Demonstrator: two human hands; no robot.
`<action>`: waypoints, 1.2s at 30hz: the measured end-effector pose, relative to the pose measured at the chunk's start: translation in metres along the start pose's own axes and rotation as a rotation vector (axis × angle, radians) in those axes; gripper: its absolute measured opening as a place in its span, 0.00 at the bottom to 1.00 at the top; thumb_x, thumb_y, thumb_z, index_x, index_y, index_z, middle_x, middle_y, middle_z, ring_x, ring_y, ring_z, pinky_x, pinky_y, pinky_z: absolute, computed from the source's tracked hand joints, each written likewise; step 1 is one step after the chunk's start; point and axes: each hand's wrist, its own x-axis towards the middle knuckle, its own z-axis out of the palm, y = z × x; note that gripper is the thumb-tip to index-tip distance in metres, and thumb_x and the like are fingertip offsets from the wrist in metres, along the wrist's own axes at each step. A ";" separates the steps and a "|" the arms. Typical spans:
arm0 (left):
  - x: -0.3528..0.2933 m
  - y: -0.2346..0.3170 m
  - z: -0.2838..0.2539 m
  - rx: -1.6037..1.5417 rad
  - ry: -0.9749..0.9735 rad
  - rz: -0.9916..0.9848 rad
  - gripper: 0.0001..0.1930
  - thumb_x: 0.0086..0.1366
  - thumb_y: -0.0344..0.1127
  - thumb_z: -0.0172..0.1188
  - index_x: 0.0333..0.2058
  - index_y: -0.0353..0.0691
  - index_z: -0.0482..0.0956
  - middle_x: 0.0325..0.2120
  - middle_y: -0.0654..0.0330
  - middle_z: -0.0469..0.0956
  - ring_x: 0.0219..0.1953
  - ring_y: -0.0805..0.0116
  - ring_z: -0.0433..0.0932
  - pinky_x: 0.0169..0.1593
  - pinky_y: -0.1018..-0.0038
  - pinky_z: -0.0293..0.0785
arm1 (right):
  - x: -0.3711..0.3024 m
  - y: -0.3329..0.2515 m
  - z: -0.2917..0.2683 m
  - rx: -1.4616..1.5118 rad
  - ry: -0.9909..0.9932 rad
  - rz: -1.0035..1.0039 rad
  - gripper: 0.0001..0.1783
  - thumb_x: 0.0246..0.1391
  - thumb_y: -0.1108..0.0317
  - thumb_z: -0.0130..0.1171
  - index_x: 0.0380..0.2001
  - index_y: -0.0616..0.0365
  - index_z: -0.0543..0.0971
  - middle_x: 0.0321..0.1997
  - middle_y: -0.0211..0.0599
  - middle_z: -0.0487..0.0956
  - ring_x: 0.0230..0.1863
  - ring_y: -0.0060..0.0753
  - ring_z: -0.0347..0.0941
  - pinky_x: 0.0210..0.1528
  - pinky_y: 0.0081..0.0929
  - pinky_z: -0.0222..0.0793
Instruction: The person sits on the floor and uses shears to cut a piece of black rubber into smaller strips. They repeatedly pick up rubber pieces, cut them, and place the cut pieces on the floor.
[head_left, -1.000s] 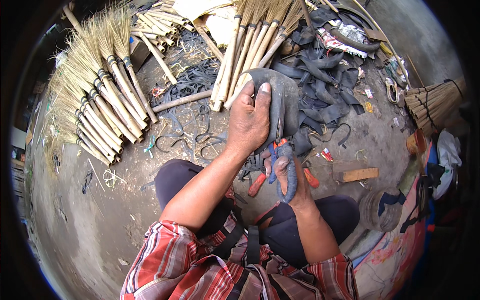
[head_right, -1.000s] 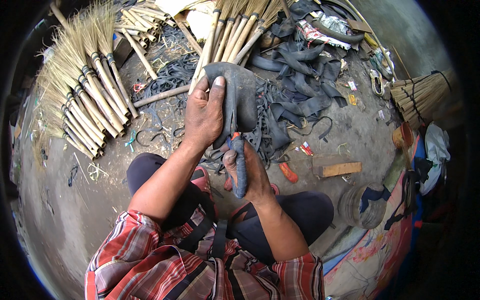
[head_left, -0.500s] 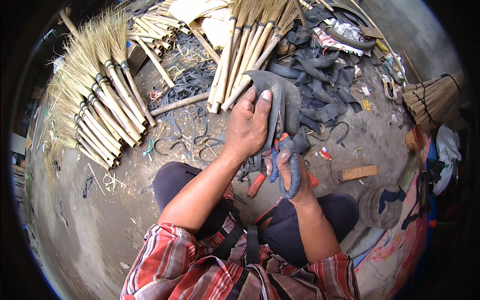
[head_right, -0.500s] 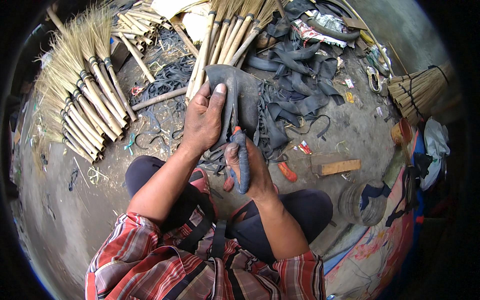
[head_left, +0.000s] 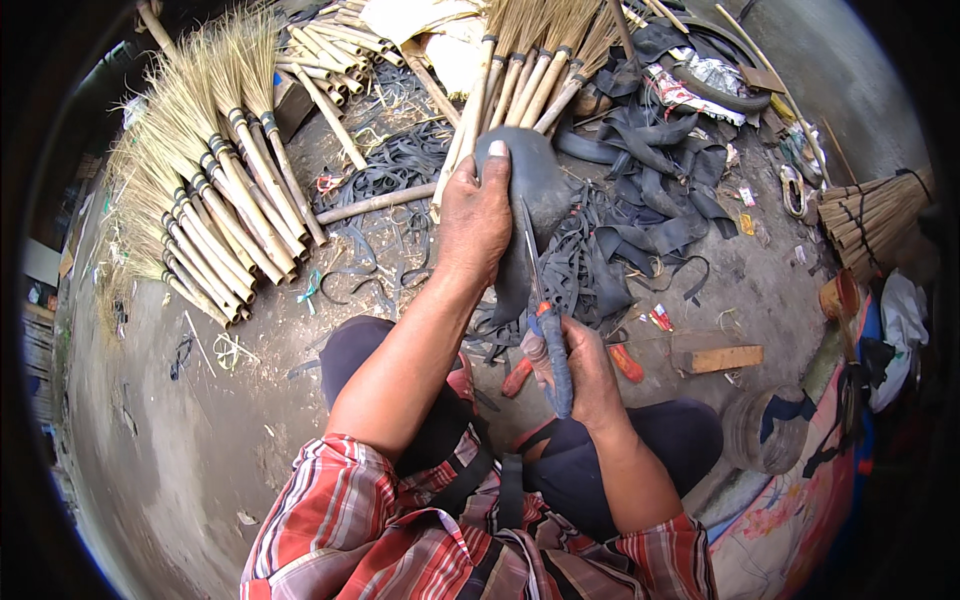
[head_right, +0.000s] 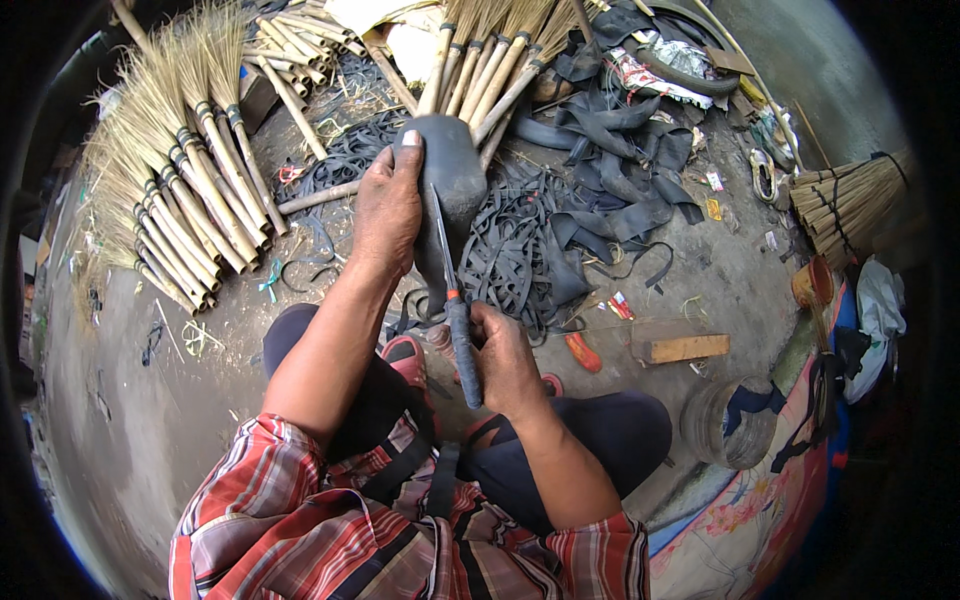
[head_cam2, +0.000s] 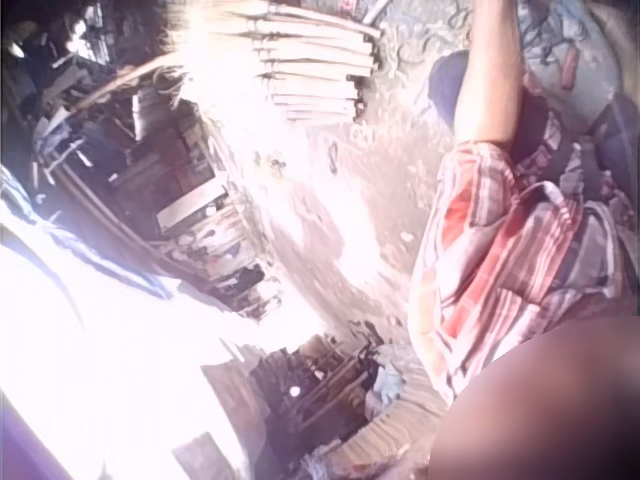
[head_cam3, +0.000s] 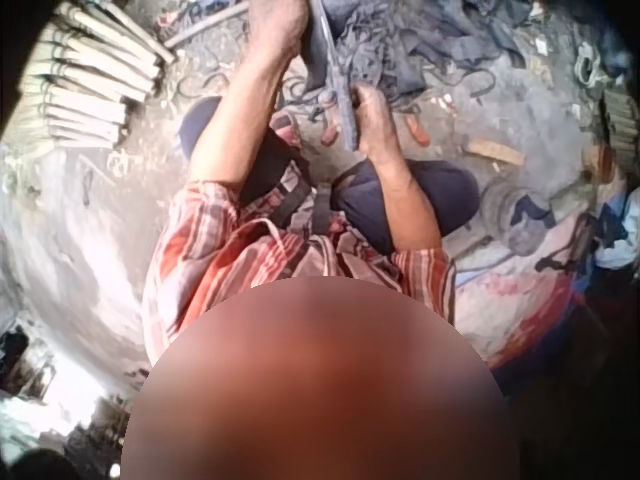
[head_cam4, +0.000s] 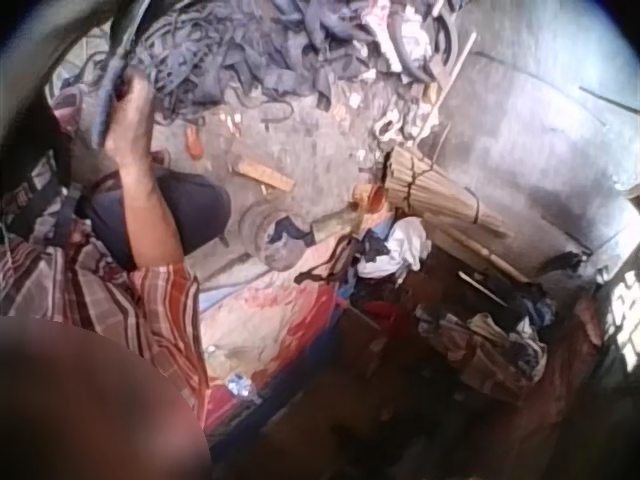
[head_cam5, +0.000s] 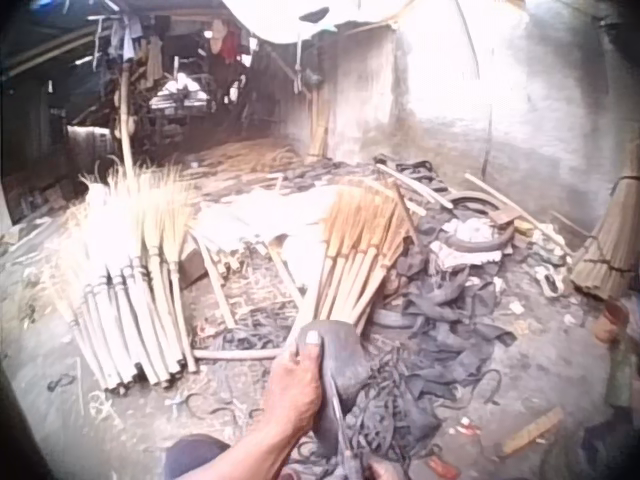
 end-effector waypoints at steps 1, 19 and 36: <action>0.000 -0.002 0.000 -0.002 0.013 0.003 0.20 0.81 0.46 0.52 0.52 0.32 0.77 0.37 0.61 0.82 0.36 0.78 0.77 0.41 0.78 0.76 | 0.000 0.002 0.003 0.018 0.003 -0.014 0.17 0.64 0.55 0.70 0.37 0.58 0.79 0.23 0.18 0.71 0.21 0.11 0.65 0.22 0.18 0.60; -0.012 -0.012 0.012 -0.179 -0.082 0.111 0.17 0.82 0.44 0.51 0.53 0.34 0.76 0.37 0.64 0.82 0.34 0.82 0.76 0.38 0.81 0.75 | 0.002 0.007 0.005 0.005 -0.048 -0.130 0.31 0.68 0.38 0.57 0.42 0.61 0.76 0.29 0.28 0.72 0.30 0.18 0.69 0.33 0.20 0.67; -0.012 -0.002 0.007 -0.169 -0.124 -0.008 0.17 0.80 0.45 0.54 0.44 0.34 0.79 0.32 0.68 0.79 0.34 0.81 0.73 0.39 0.78 0.72 | 0.000 0.002 0.002 0.021 0.043 -0.095 0.25 0.68 0.45 0.63 0.38 0.60 0.77 0.24 0.26 0.72 0.23 0.15 0.68 0.24 0.18 0.64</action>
